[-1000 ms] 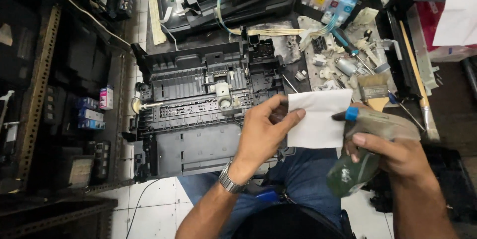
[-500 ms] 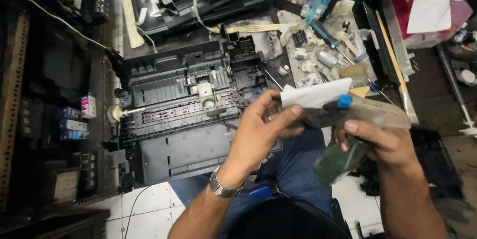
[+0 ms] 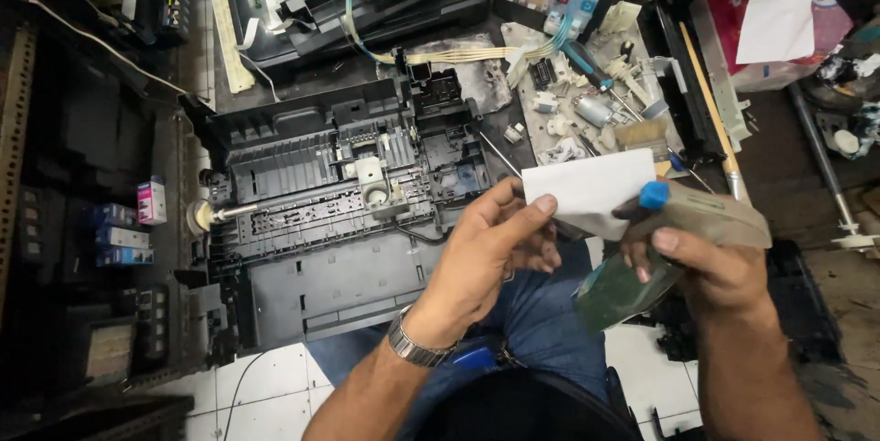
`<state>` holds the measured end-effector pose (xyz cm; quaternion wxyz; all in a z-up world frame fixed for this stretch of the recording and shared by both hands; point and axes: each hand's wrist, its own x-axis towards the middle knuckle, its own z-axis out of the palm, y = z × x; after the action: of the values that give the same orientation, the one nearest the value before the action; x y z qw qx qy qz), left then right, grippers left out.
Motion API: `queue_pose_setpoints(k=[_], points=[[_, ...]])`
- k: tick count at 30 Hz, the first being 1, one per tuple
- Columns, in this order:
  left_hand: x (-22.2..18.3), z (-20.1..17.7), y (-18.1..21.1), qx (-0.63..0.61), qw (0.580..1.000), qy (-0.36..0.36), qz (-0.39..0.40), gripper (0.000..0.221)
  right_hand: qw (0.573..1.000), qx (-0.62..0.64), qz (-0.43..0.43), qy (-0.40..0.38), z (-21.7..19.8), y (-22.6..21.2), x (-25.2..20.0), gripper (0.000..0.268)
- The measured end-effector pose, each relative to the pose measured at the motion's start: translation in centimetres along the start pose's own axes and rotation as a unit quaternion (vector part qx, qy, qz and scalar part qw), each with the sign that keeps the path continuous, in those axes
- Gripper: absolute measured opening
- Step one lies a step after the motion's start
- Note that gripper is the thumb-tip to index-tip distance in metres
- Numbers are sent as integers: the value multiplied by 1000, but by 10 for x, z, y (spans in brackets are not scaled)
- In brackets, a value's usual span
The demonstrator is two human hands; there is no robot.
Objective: Cleaning a printer gear assembly with a cloth and spray solution before re-installing it into the printer chassis.
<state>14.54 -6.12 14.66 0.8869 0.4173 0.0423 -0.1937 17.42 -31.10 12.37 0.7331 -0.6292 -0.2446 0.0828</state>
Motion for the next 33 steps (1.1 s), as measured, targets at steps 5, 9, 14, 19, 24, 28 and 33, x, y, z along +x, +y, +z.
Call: queue_pose_setpoints(k=[5,9,14,19,24,28,33], points=[[-2,13,5,-55,998,18,8,28,997,-12,13,80,-8,3,-1,45],[-2,25,7,-59,998,26,11,51,998,-33,10,52,0,-3,6,42],[7,22,-3,-17,987,120,105,39,997,-47,45,49,4,-4,4,49],[11,21,-9,36,970,175,166,29,988,-107,78,78,19,-18,4,32],[11,19,-4,42,971,167,165,49,990,-88,82,70,24,-17,2,47],[10,16,-5,50,981,138,126,46,993,-19,85,74,25,-11,1,53],[12,9,-14,-81,990,94,66,43,992,20,75,99,30,-3,-1,50]])
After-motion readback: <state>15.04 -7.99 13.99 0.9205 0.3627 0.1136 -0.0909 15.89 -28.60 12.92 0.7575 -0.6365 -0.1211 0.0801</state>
